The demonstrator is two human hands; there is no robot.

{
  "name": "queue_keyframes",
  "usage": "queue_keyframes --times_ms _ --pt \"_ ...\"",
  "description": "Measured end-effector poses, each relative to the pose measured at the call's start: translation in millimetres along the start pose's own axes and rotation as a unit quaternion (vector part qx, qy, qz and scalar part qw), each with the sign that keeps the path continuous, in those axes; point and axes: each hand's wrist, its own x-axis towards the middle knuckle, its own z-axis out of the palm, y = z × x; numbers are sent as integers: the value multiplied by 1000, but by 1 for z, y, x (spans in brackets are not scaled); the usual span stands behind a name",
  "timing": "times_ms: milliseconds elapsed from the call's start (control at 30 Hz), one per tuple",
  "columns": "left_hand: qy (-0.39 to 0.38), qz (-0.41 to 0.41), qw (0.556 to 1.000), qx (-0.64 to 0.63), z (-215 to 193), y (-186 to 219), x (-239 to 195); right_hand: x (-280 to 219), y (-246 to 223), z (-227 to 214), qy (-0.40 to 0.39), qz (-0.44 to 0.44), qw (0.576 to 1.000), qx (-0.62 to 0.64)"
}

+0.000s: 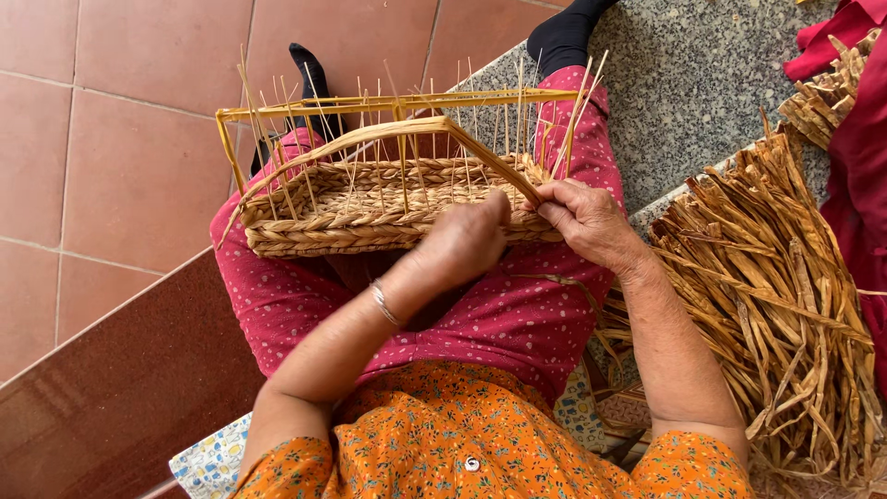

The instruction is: The person weaves a rectangular basket by hand, interlacing dried palm leaves through a rigid frame held on their lap. They repeatedly pull and tuck strands to build up the basket walls.

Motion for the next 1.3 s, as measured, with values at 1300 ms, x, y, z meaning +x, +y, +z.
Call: queue_keyframes --times_ms 1300 --pt "307 203 927 78 -5 -31 -29 3 -12 17 75 -176 973 -132"
